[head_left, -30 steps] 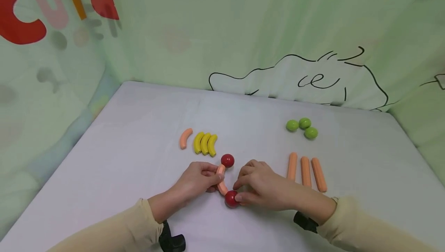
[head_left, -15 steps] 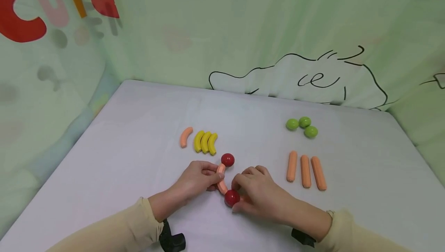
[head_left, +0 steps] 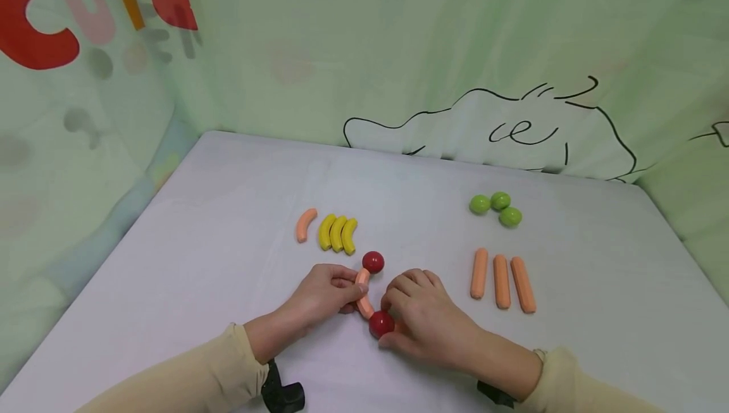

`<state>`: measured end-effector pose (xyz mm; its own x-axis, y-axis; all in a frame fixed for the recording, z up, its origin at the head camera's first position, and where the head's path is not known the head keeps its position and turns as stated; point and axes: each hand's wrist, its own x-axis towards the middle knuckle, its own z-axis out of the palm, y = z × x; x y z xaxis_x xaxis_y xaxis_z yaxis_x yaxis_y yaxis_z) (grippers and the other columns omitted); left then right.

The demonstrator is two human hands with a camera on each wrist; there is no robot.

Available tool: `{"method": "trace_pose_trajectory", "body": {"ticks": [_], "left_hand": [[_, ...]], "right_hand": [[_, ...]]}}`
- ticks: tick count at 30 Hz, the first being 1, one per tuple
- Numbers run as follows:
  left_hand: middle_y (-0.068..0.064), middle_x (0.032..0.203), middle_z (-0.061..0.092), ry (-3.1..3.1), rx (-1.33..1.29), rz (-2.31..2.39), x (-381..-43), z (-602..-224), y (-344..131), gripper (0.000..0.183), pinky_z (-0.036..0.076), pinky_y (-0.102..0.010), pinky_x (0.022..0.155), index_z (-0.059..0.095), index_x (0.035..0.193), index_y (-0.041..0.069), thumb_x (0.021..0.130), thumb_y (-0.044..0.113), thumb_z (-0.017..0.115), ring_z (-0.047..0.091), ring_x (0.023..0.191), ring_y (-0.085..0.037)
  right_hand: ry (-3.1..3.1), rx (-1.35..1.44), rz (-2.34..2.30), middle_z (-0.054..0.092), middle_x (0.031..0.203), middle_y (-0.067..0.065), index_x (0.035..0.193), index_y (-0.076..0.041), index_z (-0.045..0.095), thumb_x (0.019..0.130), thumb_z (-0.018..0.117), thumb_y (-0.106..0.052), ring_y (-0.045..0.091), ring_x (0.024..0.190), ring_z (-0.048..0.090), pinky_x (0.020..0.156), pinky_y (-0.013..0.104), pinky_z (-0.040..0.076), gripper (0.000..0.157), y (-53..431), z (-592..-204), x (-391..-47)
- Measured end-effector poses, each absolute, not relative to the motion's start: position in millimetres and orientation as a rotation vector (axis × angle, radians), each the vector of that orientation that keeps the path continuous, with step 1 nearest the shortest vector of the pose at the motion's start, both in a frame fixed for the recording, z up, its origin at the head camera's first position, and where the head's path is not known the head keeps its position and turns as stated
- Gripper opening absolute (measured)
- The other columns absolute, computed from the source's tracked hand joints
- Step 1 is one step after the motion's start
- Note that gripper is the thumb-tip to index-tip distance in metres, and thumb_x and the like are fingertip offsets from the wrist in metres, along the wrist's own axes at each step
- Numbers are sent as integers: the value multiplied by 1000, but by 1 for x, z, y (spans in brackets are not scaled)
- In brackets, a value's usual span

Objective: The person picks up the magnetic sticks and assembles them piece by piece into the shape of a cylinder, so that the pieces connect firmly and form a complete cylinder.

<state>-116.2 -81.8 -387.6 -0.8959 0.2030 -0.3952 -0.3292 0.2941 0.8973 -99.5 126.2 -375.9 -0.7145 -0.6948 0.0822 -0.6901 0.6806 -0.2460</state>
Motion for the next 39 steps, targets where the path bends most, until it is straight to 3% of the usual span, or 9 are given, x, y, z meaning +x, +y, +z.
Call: {"method": "trace_pose_trajectory", "body": {"ticks": [7, 13, 17, 21, 24, 35, 39], "left_hand": [[-9, 92, 74, 2128, -122, 1633, -116, -387, -82, 34, 62, -25, 74, 66, 122, -6, 95, 13, 72, 68, 73, -10], [-8, 91, 74, 2151, -113, 1602, -116, -386, -82, 34, 60, -25, 71, 67, 122, -4, 95, 15, 72, 67, 72, -10], [-7, 91, 74, 2177, -116, 1577, -116, -385, -83, 35, 60, -25, 71, 67, 123, -3, 95, 16, 72, 66, 72, -10], [-7, 92, 73, 2176, -125, 1577, -116, -385, -83, 35, 60, -26, 71, 66, 124, -3, 95, 15, 72, 66, 72, -10], [-8, 92, 73, 2162, -126, 1585, -115, -385, -82, 34, 61, -26, 72, 66, 123, -4, 95, 15, 72, 66, 72, -10], [-8, 93, 73, 2140, -136, 1601, -116, -387, -83, 34, 62, -27, 73, 66, 123, -5, 95, 14, 72, 67, 74, -10], [-9, 96, 73, 2132, -140, 1608, -117, -387, -84, 35, 63, -28, 74, 65, 123, -4, 95, 14, 73, 68, 75, -11]], "right_hand": [[2876, -1175, -398, 64, 104, -2, 95, -15, 72, 79, 88, -35, 20, 108, 52, 99, 53, 45, 30, 127, -375, -98], [2901, -931, -555, 70, 114, 2, 116, -12, 71, 91, 78, -28, 25, 112, 59, 99, 54, 49, 31, 147, -354, -113], [2916, -720, -625, 73, 102, 3, 115, -3, 72, 95, 72, -14, 17, 91, 65, 78, 36, 57, 23, 174, -341, -135], [2642, -613, -686, 72, 98, 1, 118, 0, 71, 99, 66, -21, 10, 82, 63, 68, 25, 52, 29, 188, -344, -149], [2480, -563, -770, 71, 100, 0, 121, 0, 70, 100, 65, -26, 9, 83, 64, 70, 24, 52, 35, 189, -350, -153], [2456, -505, -805, 71, 97, 2, 121, 2, 67, 100, 65, -24, 11, 81, 64, 69, 26, 52, 34, 184, -353, -153], [2598, -463, -751, 68, 81, -1, 110, -1, 71, 101, 64, -25, 10, 69, 61, 59, 24, 49, 26, 184, -349, -140]]}}
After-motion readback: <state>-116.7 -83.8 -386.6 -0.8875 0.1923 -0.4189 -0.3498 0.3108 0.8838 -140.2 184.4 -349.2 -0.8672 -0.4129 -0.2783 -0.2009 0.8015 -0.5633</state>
